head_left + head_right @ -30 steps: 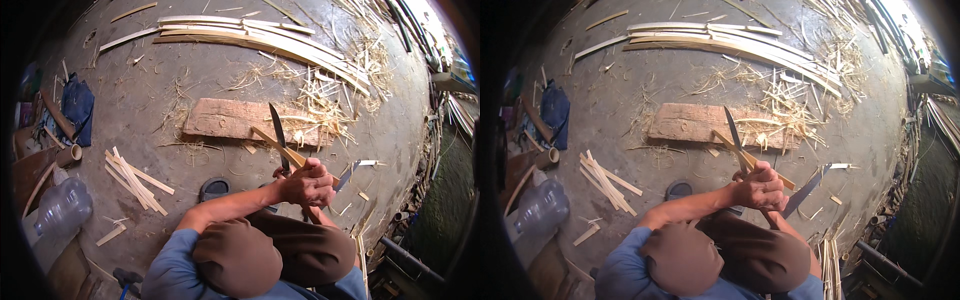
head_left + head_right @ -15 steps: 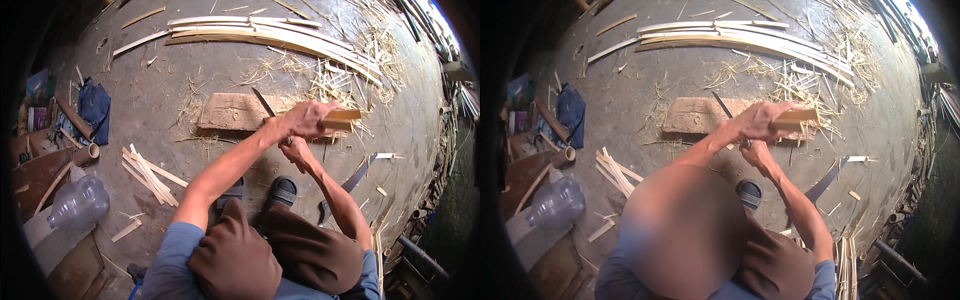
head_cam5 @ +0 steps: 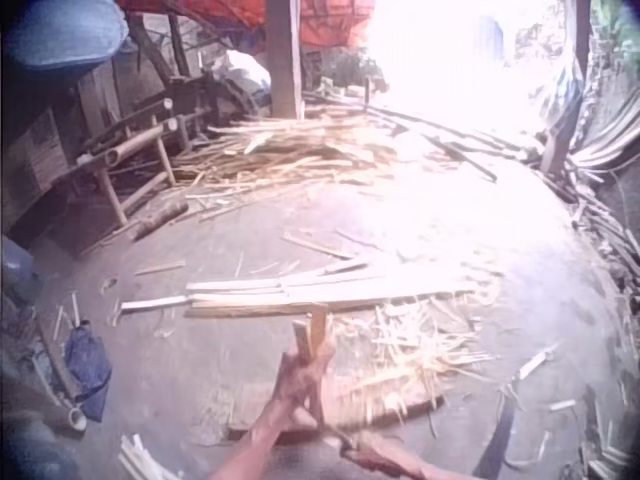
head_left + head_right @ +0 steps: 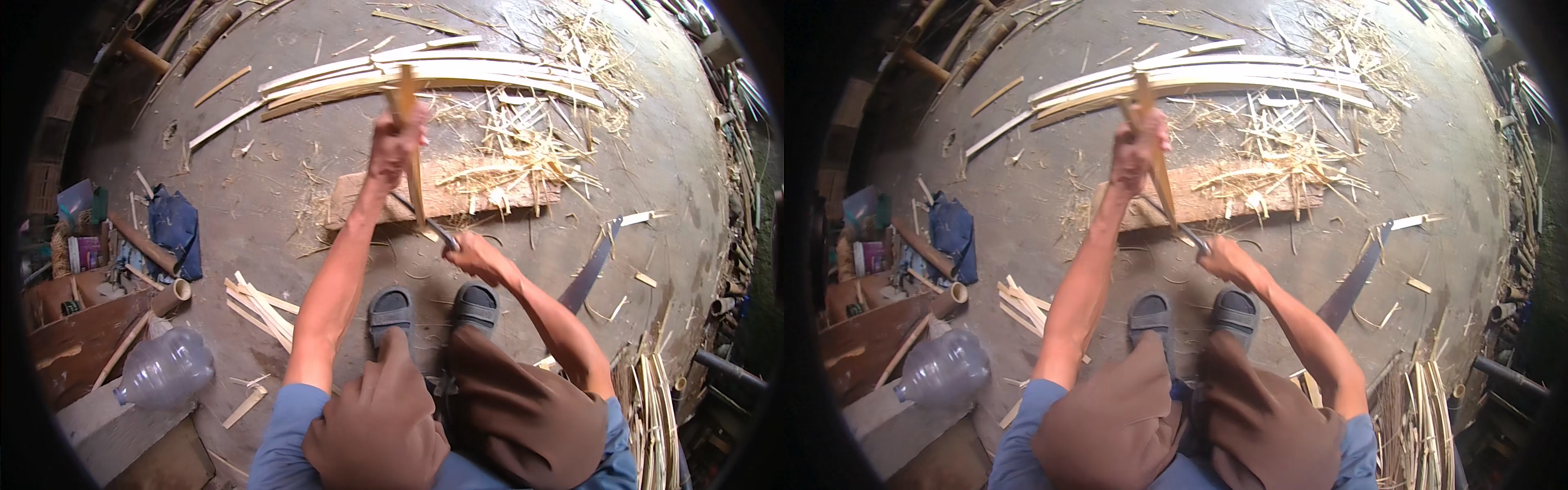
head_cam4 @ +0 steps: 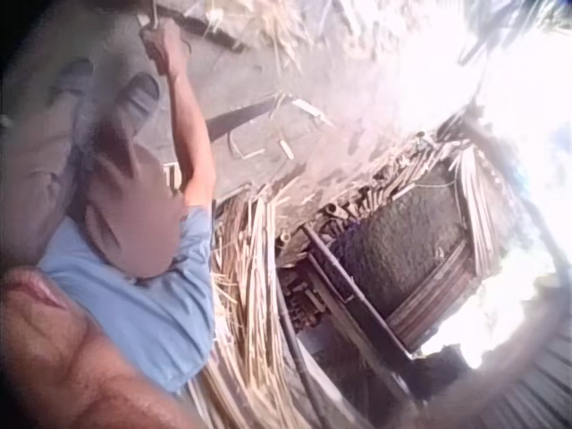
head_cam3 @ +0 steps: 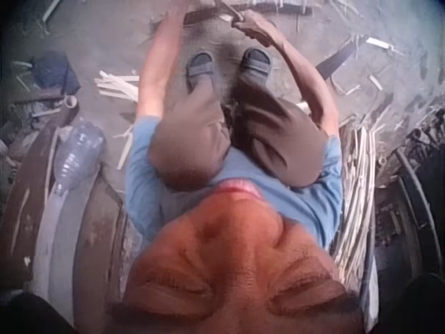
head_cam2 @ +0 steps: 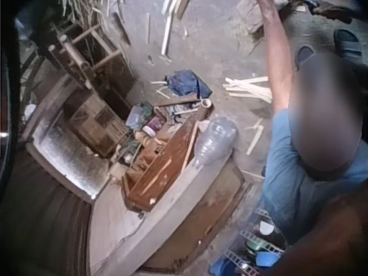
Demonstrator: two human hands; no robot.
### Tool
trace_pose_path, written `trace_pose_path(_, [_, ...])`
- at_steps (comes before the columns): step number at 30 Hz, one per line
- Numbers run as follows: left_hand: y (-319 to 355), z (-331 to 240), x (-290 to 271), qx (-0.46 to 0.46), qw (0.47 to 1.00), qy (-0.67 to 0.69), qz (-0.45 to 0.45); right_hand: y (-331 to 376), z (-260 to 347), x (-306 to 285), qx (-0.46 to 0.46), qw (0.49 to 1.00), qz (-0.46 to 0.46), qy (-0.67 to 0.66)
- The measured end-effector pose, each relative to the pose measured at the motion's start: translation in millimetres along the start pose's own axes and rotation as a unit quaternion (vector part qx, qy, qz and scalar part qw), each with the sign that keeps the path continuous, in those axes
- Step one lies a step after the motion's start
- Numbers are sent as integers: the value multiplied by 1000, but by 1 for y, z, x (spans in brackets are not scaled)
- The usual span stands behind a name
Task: The person sits on the floor and uses a knife to shave thin strips of bamboo. They repeatedly hold a bamboo strip against a wooden block and scrape the knife along its length to remove thin layers, creating shavings.
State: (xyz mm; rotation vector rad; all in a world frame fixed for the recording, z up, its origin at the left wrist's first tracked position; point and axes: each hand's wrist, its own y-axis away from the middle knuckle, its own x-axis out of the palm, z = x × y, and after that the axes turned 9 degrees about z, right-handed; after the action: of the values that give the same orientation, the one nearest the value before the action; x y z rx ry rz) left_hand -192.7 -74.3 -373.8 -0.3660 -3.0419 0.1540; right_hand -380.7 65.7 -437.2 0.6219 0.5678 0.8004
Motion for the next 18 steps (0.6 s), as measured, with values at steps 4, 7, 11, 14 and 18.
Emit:
trace_pose_path(4, [8, -17, -87, 58, 939, 253, -224, 25, -39, 55, -81, 996, -23, -19])
trace_pose_path(7, [28, -14, -151, 123, 910, 188, -348, 55, -35, 81, -23, 988, -127, -84])
trace_pose_path(11, [54, -54, -161, 193, 898, 140, -370, 65, -30, 83, 3, 970, -229, -77])
trace_pose_path(14, [81, -63, -113, 153, 945, 136, -255, 73, -13, 76, -104, 951, -286, -50])
trace_pose_path(18, [117, -4, -47, 23, 967, 151, -205, 66, 9, 74, -136, 949, -278, -61])
